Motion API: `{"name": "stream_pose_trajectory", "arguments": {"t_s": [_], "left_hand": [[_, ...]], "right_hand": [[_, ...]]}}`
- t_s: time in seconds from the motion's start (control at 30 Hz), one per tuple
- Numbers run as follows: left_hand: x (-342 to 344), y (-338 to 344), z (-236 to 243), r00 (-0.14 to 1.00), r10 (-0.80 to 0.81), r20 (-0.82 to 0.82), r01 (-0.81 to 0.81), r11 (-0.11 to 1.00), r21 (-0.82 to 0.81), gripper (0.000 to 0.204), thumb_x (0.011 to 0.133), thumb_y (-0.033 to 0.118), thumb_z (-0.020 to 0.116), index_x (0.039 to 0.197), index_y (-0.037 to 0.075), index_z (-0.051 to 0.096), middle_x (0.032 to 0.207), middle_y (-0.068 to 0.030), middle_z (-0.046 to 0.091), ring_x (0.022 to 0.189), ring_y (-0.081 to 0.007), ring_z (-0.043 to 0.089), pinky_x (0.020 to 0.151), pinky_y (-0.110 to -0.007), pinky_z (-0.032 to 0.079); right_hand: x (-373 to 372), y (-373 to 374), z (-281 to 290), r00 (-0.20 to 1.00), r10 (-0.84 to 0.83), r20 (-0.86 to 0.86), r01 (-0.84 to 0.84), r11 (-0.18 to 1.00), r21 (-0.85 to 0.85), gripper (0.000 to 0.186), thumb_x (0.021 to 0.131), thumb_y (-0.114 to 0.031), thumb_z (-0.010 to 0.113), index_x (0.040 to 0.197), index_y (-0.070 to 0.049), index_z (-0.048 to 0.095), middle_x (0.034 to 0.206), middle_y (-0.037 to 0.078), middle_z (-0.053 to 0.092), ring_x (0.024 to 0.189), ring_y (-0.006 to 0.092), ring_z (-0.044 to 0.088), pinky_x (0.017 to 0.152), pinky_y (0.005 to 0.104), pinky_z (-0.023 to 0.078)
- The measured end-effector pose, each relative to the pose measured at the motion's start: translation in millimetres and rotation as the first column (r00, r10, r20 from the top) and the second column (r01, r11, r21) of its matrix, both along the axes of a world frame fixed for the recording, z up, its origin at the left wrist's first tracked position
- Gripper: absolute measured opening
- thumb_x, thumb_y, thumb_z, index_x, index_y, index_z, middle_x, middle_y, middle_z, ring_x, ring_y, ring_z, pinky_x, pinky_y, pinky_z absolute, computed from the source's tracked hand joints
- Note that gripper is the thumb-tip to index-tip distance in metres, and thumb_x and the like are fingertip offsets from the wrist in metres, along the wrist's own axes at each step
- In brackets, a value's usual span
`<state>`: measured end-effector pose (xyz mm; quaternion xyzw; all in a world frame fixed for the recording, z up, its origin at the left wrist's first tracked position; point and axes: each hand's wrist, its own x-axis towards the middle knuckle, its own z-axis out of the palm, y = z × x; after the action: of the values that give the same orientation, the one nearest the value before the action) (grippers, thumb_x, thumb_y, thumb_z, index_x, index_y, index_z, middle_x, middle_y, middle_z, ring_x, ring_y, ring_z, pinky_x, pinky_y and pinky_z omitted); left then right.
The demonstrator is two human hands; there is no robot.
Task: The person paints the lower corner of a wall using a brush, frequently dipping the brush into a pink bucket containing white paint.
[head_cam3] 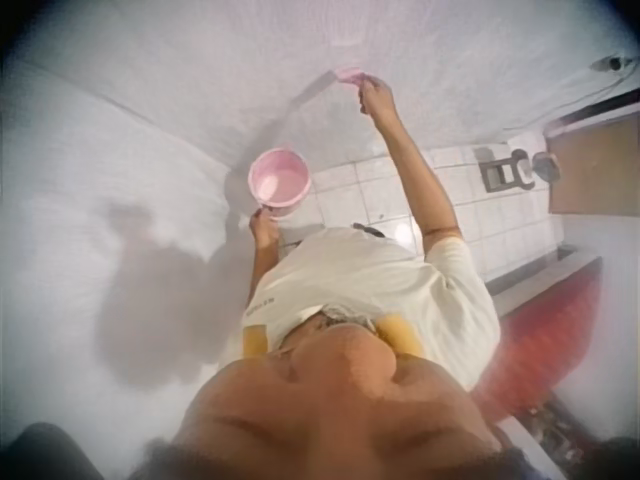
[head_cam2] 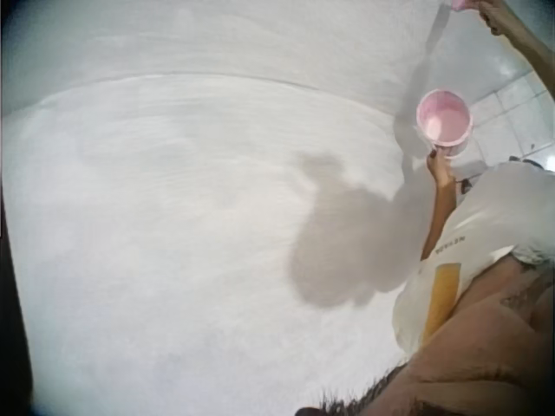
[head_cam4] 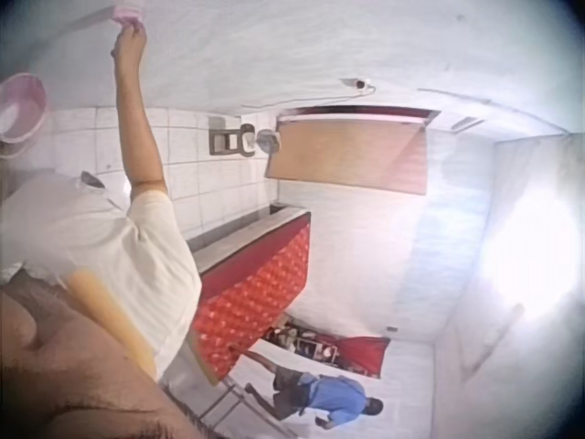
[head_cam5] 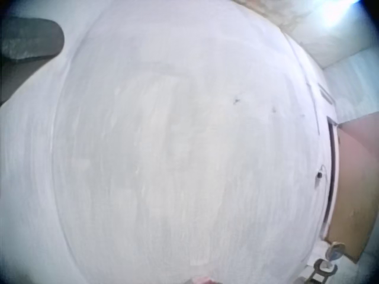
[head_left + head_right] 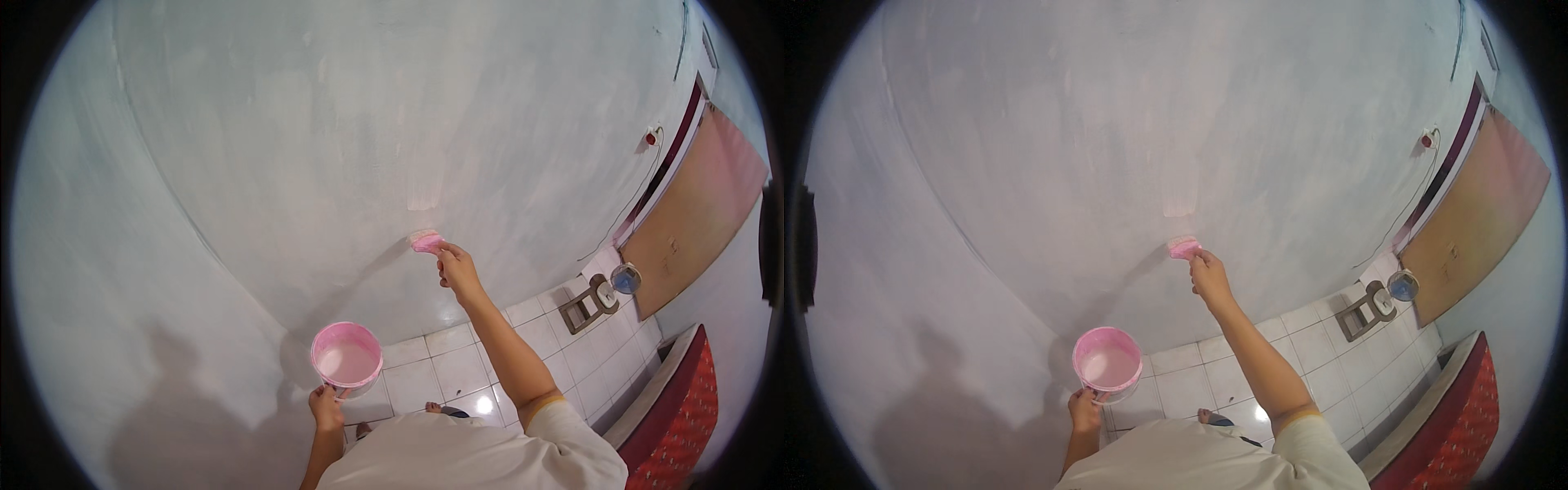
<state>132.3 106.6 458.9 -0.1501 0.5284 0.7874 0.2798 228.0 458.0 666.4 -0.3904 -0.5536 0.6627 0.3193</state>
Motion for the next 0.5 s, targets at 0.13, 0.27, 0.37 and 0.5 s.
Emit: {"name": "stream_pose_trajectory", "arguments": {"t_s": [0.13,0.27,0.37,0.5], "left_hand": [[0,1,3,1.000,-0.005,0.012,0.006,1.000,-0.026,0.021,0.080,-0.008,0.051,0.098,-0.007,0.038,0.100,-0.0127,0.044,0.087,-0.0220,0.056,0.083,-0.051,0.060],[-6,-5,7,0.999,0.021,0.026,-0.020,1.000,-0.023,0.021,0.080,-0.007,0.051,0.097,-0.007,0.039,0.102,-0.0134,0.045,0.084,-0.0215,0.056,0.082,-0.051,0.060],[1,-15,4,0.998,-0.061,-0.004,0.061,0.998,0.017,0.021,0.080,-0.006,0.052,0.097,-0.007,0.039,0.100,-0.0135,0.046,0.081,-0.0207,0.057,0.081,-0.051,0.060],[6,-6,7,0.999,-0.022,-0.030,0.022,1.000,-0.004,0.020,0.082,-0.005,0.055,0.096,-0.007,0.040,0.093,-0.0122,0.048,0.081,-0.0203,0.058,0.080,-0.049,0.061]], "right_hand": [[-18,27,27,0.998,0.063,0.012,-0.063,0.997,0.050,0.029,0.088,-0.017,0.051,0.110,0.001,0.060,0.066,0.002,0.046,0.050,0.0088,0.040,0.043,0.0254,0.034],[-25,36,136,0.984,0.112,-0.136,-0.072,0.959,0.274,0.024,0.088,-0.018,0.050,0.093,0.002,0.062,0.068,0.005,0.050,0.053,0.0122,0.045,0.047,0.0278,0.038],[-5,15,234,0.927,0.153,-0.343,0.024,0.888,0.460,0.028,0.086,-0.013,0.051,0.105,0.004,0.063,0.069,0.002,0.048,0.052,0.0098,0.041,0.048,0.0254,0.034],[6,15,256,0.878,0.152,-0.455,0.147,0.817,0.558,0.030,0.090,-0.013,0.049,0.114,0.001,0.060,0.072,-0.001,0.047,0.055,0.0064,0.040,0.050,0.0228,0.035]]}}
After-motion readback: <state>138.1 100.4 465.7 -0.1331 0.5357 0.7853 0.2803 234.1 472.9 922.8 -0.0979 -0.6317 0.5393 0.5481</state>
